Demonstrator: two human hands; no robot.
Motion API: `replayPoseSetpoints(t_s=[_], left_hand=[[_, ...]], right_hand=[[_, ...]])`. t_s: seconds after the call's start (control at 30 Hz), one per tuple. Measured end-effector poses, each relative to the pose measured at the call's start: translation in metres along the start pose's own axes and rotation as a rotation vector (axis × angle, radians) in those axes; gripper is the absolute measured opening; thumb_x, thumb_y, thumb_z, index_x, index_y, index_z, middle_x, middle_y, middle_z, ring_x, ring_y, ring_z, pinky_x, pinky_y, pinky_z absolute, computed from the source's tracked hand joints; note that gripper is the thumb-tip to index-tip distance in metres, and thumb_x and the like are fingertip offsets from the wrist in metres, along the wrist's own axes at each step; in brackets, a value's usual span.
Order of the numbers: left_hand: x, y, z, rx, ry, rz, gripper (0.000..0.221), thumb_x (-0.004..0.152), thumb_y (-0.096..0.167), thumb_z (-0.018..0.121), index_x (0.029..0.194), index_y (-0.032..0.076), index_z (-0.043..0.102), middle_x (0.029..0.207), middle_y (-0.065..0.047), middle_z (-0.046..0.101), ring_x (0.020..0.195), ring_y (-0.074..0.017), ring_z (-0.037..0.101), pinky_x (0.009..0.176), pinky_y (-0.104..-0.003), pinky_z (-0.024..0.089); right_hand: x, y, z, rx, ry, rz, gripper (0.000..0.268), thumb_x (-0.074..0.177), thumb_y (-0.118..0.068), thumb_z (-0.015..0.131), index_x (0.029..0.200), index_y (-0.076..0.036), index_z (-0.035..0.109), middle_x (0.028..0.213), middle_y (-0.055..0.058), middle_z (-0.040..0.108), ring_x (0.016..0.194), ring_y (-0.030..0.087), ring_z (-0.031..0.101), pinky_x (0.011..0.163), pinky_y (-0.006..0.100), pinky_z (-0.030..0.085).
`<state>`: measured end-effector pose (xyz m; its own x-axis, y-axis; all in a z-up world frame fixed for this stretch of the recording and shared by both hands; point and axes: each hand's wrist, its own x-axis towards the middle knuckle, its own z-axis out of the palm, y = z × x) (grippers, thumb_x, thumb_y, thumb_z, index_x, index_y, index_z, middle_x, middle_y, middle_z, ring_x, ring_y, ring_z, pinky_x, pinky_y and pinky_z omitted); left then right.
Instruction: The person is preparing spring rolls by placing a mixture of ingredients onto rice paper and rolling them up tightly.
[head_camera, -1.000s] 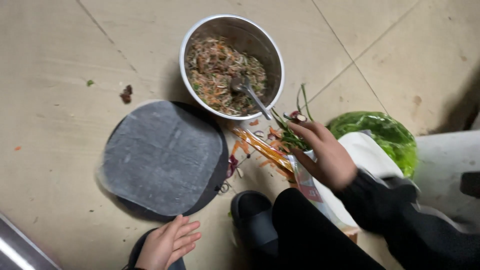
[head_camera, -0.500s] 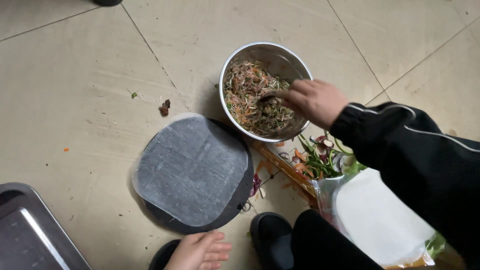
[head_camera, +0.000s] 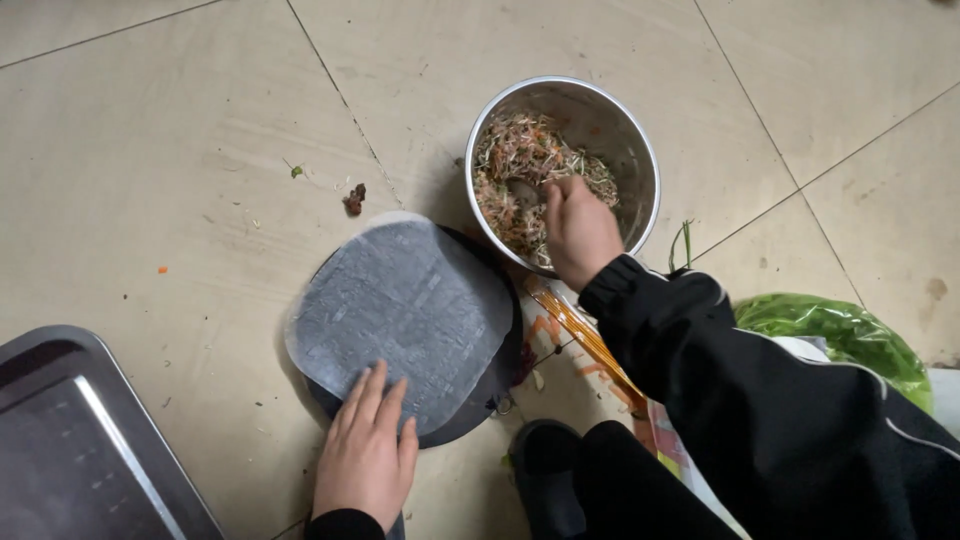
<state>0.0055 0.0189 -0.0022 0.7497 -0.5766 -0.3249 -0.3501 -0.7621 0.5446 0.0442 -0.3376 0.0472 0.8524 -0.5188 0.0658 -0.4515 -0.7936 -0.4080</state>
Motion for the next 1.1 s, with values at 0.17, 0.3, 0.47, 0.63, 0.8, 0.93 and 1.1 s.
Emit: replayPoseSetpoints(t_s=[0.17,0.3,0.47,0.63,0.8,0.93,1.1], left_hand=[[-0.009,-0.038,0.037,0.289,0.037,0.193,0.078,0.085,0.034,0.067,0.149,-0.004,0.044,0.171,-0.032,0.023,0.16,-0.0409,0.022,0.123,-0.048,0.028],[-0.011,-0.051,0.05,0.464,0.169,0.304,0.095,0.075,0.038,0.069,0.156,0.002,0.036,0.174,-0.026,0.021,0.16,-0.0368,0.024,0.124,-0.044,0.028],[-0.01,-0.051,0.052,0.501,0.158,0.276,0.091,0.077,0.037,0.067,0.156,0.003,0.037,0.175,-0.025,0.022,0.16,-0.0354,0.025,0.123,-0.043,0.03],[-0.01,-0.05,0.052,0.531,0.138,0.293,0.087,0.081,0.037,0.064,0.156,0.002,0.036,0.174,-0.028,0.022,0.16,-0.0378,0.026,0.12,-0.044,0.033],[-0.01,-0.046,0.052,0.561,0.172,0.309,0.086,0.079,0.035,0.065,0.154,-0.001,0.04,0.171,-0.032,0.027,0.158,-0.0398,0.031,0.12,-0.044,0.035],[-0.01,-0.042,0.05,0.576,0.171,0.286,0.083,0.082,0.037,0.062,0.153,-0.001,0.042,0.171,-0.031,0.029,0.158,-0.0397,0.031,0.121,-0.043,0.034],[-0.009,-0.042,0.052,0.606,0.136,0.278,0.089,0.082,0.047,0.062,0.154,0.0,0.04,0.171,-0.03,0.029,0.158,-0.0394,0.031,0.122,-0.043,0.032]], right_hand=[[0.002,-0.017,-0.009,0.171,-0.067,0.052,0.025,0.111,-0.017,0.046,0.107,0.002,0.063,0.077,0.008,0.071,0.06,0.022,0.066,0.057,0.035,0.059],[0.005,0.001,-0.021,0.434,-0.096,0.274,0.026,0.112,-0.015,0.045,0.12,0.0,0.065,0.08,0.005,0.069,0.06,0.012,0.064,0.05,0.027,0.053],[0.0,0.007,-0.011,0.225,-0.058,0.082,0.028,0.109,-0.013,0.054,0.132,-0.01,0.07,0.108,0.008,0.081,0.074,0.015,0.073,0.06,0.03,0.06],[-0.011,-0.003,-0.032,0.138,-0.08,-0.15,0.027,0.11,-0.014,0.053,0.12,-0.004,0.075,0.09,0.011,0.079,0.059,0.018,0.066,0.049,0.032,0.052],[-0.034,0.009,-0.027,-0.01,0.018,-0.281,0.028,0.111,-0.016,0.051,0.114,-0.002,0.075,0.085,0.006,0.075,0.072,0.021,0.065,0.065,0.035,0.055],[-0.037,0.0,-0.026,0.036,-0.124,-0.136,0.032,0.11,-0.017,0.046,0.12,-0.004,0.074,0.095,0.008,0.078,0.057,0.019,0.059,0.055,0.034,0.053],[-0.01,0.007,-0.023,0.523,-0.2,0.399,0.034,0.11,-0.019,0.047,0.124,0.001,0.071,0.092,0.008,0.08,0.05,0.01,0.051,0.045,0.025,0.042]])
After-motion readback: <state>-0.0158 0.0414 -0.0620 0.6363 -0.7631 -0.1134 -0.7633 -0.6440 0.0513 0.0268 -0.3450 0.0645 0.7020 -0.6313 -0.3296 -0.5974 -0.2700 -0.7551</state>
